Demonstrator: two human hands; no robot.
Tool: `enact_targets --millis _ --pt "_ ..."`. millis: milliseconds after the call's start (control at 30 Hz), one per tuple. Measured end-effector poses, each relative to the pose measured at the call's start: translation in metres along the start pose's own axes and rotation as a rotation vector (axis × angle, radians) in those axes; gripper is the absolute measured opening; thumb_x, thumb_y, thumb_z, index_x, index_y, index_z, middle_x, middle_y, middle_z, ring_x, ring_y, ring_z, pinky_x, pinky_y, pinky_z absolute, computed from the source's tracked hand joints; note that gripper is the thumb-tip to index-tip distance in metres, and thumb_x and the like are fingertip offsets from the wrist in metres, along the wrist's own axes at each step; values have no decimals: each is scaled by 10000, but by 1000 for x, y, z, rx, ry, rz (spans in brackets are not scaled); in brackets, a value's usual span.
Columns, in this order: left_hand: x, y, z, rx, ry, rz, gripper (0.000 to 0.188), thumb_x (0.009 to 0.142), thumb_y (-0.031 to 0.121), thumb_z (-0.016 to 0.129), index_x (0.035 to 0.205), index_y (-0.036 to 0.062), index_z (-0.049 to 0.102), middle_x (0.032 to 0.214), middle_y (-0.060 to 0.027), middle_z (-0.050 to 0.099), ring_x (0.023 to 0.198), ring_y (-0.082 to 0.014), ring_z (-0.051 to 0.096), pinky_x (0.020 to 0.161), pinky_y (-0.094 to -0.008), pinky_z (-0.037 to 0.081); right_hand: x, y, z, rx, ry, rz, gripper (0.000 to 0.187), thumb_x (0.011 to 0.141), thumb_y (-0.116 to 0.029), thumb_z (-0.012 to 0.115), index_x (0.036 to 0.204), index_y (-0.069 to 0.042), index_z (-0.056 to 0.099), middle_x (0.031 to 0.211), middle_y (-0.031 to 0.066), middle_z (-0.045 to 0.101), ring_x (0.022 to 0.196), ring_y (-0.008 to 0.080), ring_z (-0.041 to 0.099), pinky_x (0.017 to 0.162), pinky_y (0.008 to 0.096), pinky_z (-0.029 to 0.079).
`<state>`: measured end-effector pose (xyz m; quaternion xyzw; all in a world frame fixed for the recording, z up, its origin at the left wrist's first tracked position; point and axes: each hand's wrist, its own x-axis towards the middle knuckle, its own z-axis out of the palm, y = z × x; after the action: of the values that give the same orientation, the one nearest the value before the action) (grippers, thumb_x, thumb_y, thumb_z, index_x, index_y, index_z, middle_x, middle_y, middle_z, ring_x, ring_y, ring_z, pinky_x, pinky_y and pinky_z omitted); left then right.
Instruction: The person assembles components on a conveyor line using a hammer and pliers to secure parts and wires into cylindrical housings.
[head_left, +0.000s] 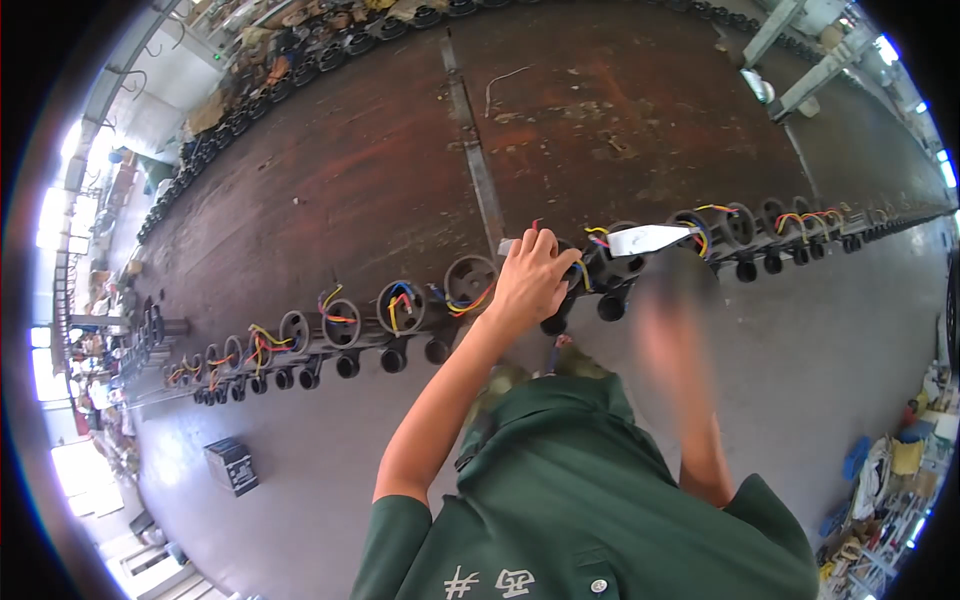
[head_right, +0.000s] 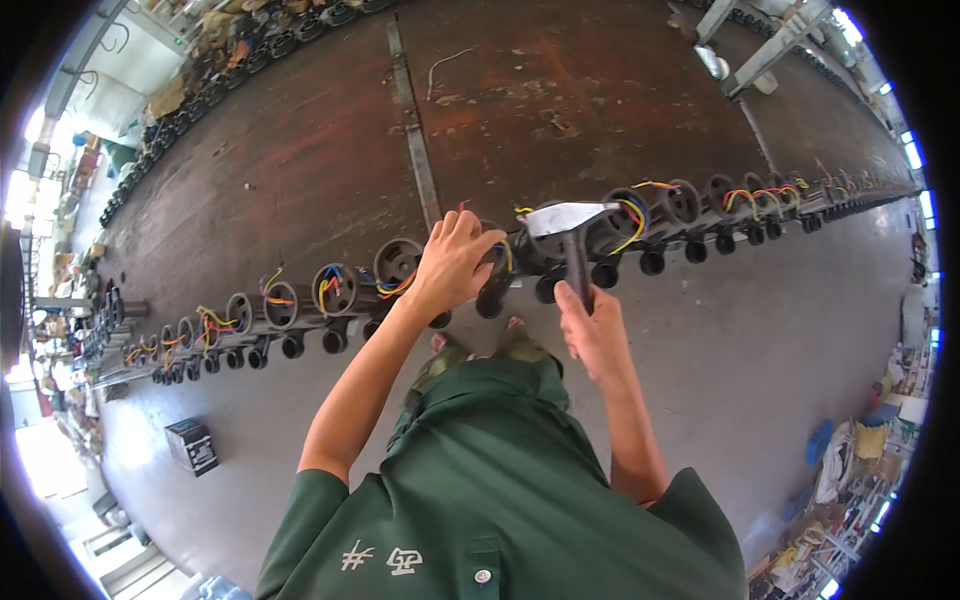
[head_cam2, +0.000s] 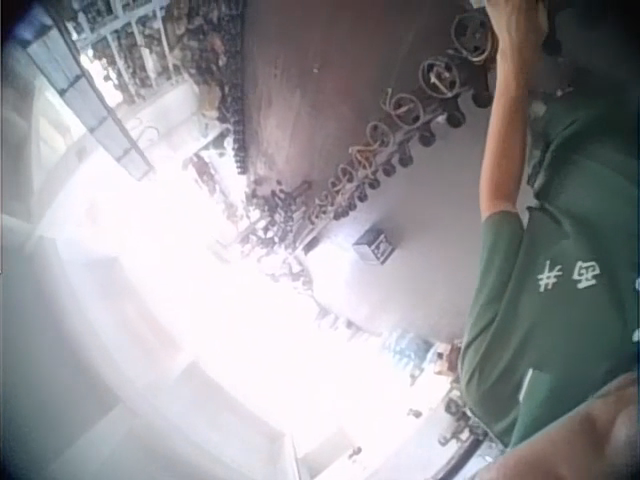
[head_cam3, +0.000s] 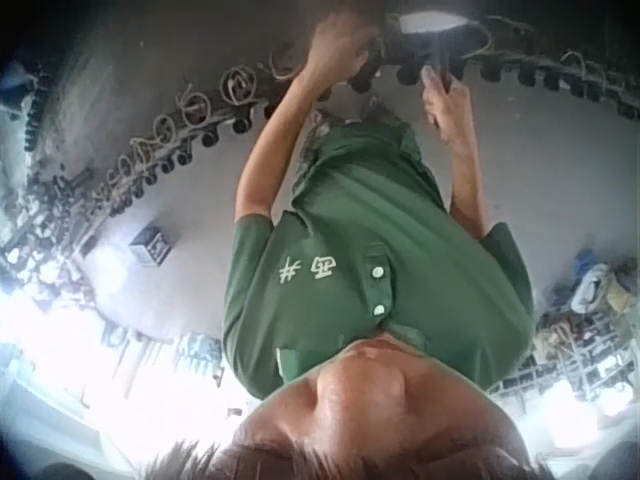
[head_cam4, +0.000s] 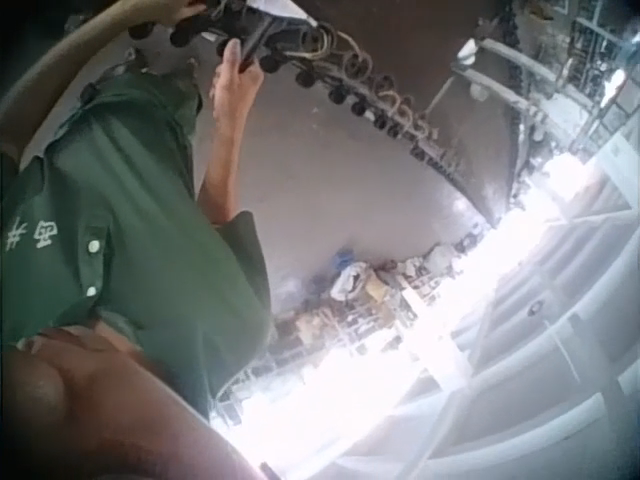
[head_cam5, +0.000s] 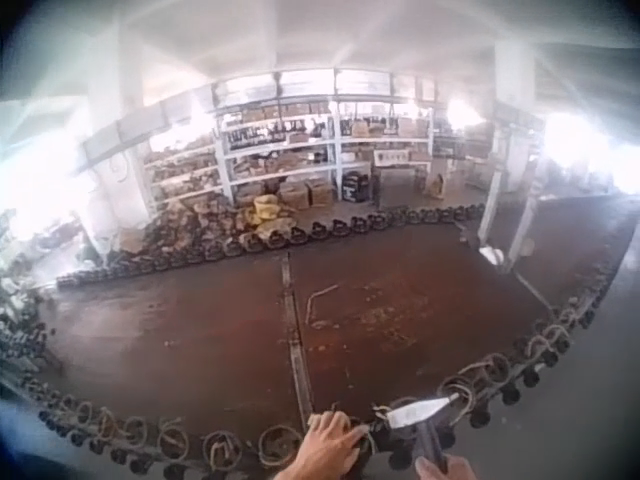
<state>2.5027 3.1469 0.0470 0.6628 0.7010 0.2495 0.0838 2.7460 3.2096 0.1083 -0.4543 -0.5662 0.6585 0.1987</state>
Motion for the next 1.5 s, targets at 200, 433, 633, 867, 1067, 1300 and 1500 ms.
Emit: enact_targets --millis 200,433,633,867,1067,1300,1500 --pt "26 -11 18 -6 179 230 214 719 133 750 920 191 791 1148 -82 567 1161 -317 483 990 -455 393 2 -1 -3 -1 -27 4 390 992 -426 680 858 -103 508 616 -66 436 471 14 374 404 222 312" --pt "-2 -16 1 -82 453 59 169 729 139 820 895 153 790 966 -7 601 1020 -276 544 864 -421 426 -2 -8 7 -40 -68 20 440 978 -469 685 842 -96 494 630 -54 453 480 22 394 410 221 331" --pt "-39 -4 10 -145 608 -237 140 803 117 781 942 103 794 737 -13 589 803 -239 542 768 -377 416 4 -3 16 -103 -115 29 441 990 -471 658 850 -69 543 643 -29 500 509 58 457 458 260 376" --pt "-61 16 28 -285 716 -370 194 880 21 712 1066 -2 759 744 -121 647 637 -222 601 629 -316 485 44 51 36 -737 -95 -216 435 1000 -403 607 886 16 637 644 176 544 594 236 543 576 409 430" --pt "-86 51 48 -1177 692 -742 234 989 152 698 1201 65 746 863 -1 661 734 -93 582 682 -278 512 43 23 31 -616 -152 -25 503 1009 -459 579 852 18 610 629 152 564 591 242 550 598 423 442" --pt "-91 43 68 -1916 733 -923 410 1035 262 625 1369 26 594 1311 -180 618 1175 -331 631 945 -547 583 46 44 41 -818 -113 -172 489 1029 -438 575 826 6 595 631 18 537 600 111 515 567 330 427" --pt "-90 33 57 -2158 735 -924 383 1057 268 567 1357 29 566 1256 -212 619 1173 -355 638 971 -577 562 47 10 44 -572 -189 100 447 1031 -416 572 794 -36 570 650 -3 552 574 102 508 538 309 412"
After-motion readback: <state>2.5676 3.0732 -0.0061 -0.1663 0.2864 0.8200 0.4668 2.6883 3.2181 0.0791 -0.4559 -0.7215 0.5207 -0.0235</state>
